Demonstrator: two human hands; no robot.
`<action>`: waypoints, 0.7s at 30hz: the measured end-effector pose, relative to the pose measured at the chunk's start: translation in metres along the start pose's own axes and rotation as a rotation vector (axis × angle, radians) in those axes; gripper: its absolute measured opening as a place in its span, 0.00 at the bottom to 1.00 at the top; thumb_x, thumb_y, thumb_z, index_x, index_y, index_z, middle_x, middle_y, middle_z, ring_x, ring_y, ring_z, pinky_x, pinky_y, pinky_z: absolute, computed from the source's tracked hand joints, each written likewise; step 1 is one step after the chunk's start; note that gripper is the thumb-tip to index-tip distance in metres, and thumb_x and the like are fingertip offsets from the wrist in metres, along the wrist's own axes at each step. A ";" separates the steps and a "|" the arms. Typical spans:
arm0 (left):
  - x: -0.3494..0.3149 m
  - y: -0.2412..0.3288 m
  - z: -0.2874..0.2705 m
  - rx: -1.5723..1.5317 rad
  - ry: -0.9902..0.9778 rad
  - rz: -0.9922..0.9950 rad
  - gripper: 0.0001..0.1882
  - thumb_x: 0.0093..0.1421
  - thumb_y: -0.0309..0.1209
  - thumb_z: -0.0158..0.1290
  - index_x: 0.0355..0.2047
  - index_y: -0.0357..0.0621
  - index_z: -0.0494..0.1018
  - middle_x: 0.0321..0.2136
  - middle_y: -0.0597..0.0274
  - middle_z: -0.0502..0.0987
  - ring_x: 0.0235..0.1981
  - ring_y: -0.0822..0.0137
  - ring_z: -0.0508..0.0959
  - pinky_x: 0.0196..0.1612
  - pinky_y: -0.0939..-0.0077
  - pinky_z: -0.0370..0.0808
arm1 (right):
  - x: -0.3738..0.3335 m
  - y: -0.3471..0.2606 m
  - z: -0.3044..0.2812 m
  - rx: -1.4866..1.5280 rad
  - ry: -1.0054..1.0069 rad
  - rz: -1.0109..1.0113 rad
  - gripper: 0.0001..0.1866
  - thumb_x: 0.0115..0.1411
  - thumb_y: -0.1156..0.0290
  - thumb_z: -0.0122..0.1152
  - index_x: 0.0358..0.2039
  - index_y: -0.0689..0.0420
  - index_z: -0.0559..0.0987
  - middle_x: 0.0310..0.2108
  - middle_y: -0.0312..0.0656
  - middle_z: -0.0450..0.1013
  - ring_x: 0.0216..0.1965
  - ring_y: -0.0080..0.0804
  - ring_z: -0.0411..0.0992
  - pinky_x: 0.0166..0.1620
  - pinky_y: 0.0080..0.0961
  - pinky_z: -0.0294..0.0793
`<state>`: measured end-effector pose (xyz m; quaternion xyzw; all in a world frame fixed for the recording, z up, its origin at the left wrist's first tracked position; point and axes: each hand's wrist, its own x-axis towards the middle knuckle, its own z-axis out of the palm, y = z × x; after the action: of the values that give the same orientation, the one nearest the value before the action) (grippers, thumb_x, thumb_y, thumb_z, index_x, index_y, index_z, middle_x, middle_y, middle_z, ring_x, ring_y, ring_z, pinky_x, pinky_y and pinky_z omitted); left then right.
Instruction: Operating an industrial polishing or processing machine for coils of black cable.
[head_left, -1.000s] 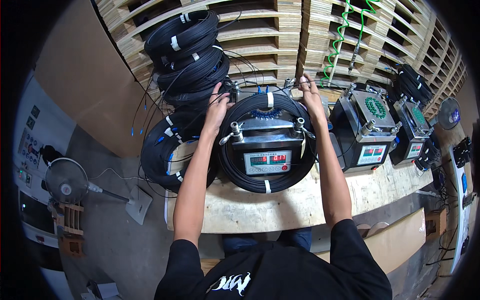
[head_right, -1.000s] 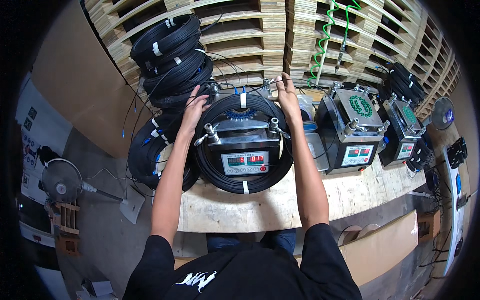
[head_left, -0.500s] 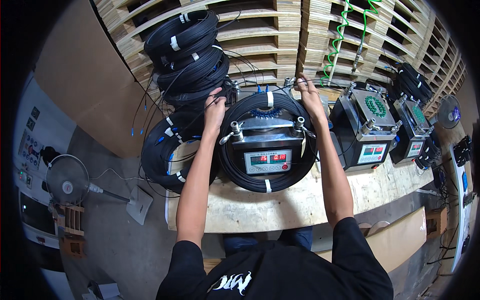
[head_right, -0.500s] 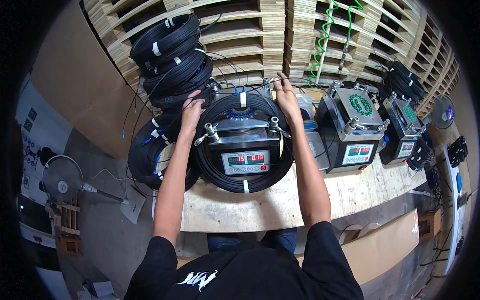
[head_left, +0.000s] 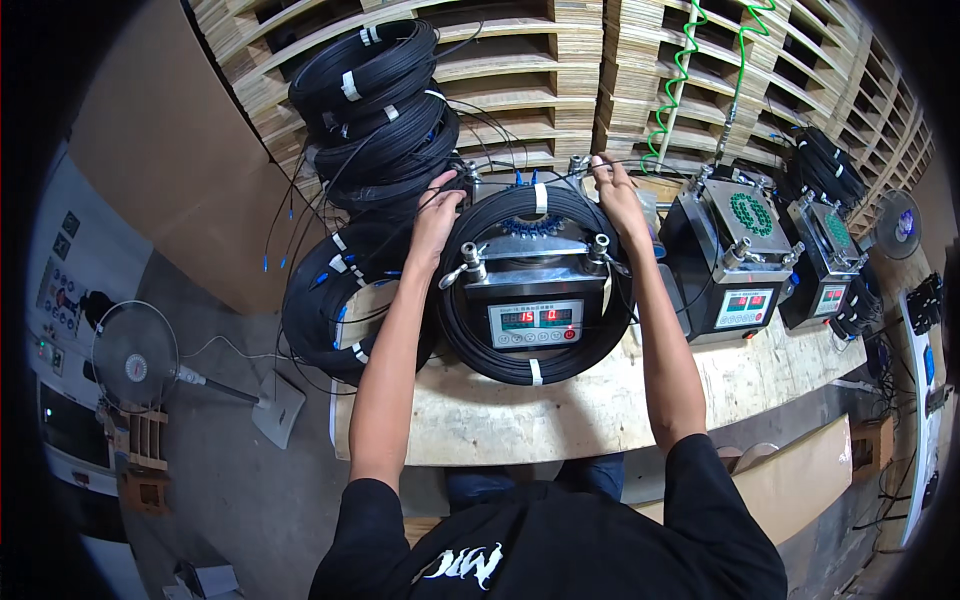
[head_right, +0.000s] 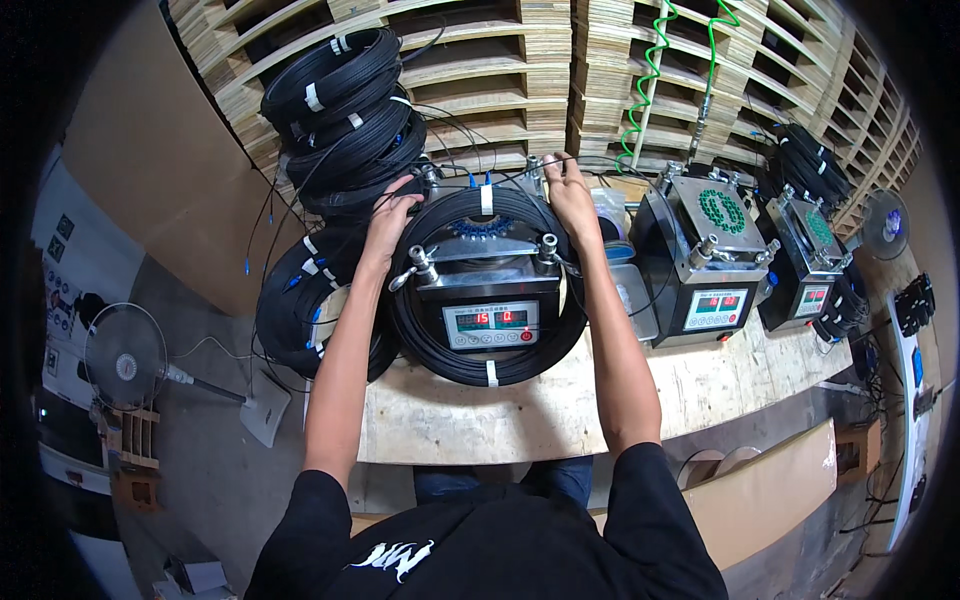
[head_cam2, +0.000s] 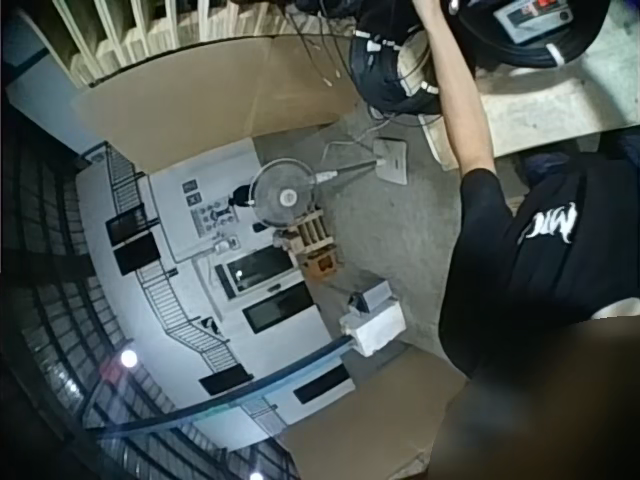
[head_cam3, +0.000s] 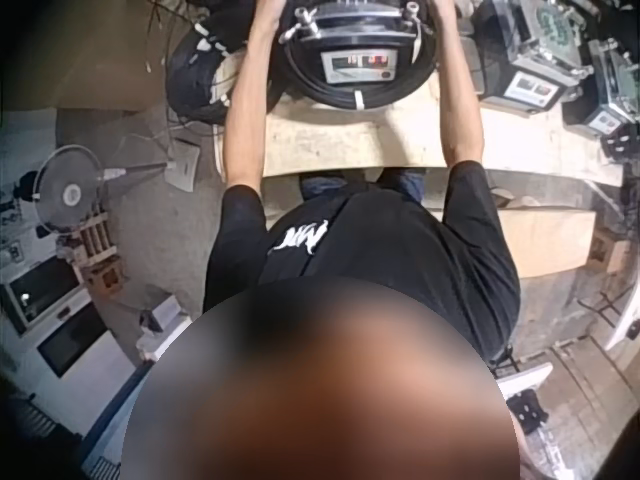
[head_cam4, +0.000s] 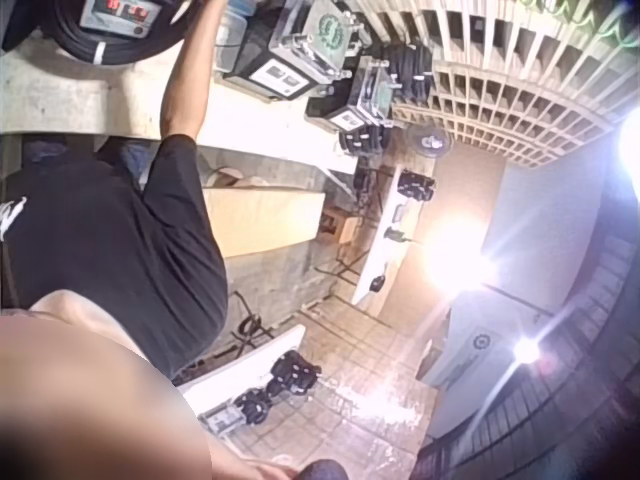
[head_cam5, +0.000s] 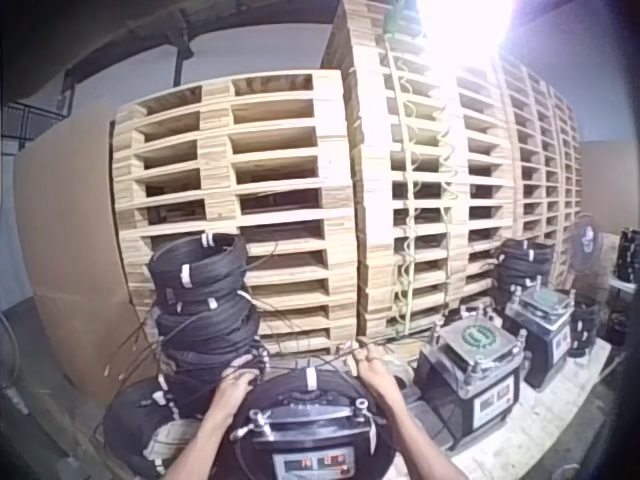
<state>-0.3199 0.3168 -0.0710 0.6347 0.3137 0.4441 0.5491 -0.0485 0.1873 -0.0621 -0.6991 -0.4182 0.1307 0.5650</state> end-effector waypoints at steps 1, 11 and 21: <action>0.001 0.000 0.001 -0.001 -0.003 0.000 0.19 0.66 0.27 0.48 0.57 0.41 0.71 0.42 0.61 0.79 0.37 0.74 0.79 0.41 0.83 0.75 | 0.001 0.003 -0.001 -0.002 0.003 0.001 0.31 0.70 0.47 0.48 0.62 0.58 0.67 0.50 0.55 0.75 0.52 0.38 0.73 0.55 0.31 0.69; -0.003 0.001 -0.002 -0.044 0.097 0.004 0.22 0.65 0.26 0.47 0.60 0.42 0.67 0.43 0.57 0.76 0.38 0.72 0.76 0.42 0.79 0.77 | -0.007 -0.011 0.001 0.305 -0.143 0.130 0.31 0.71 0.48 0.47 0.65 0.56 0.65 0.55 0.48 0.71 0.55 0.37 0.69 0.54 0.32 0.70; 0.000 -0.001 -0.001 -0.110 -0.021 -0.024 0.20 0.65 0.27 0.47 0.58 0.41 0.69 0.41 0.58 0.78 0.37 0.74 0.76 0.38 0.78 0.77 | 0.001 0.002 0.000 0.167 0.009 0.041 0.32 0.70 0.45 0.47 0.65 0.55 0.65 0.52 0.49 0.70 0.49 0.35 0.69 0.49 0.28 0.70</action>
<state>-0.3207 0.3172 -0.0719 0.6044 0.2908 0.4472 0.5917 -0.0472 0.1881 -0.0642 -0.6585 -0.3890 0.1736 0.6204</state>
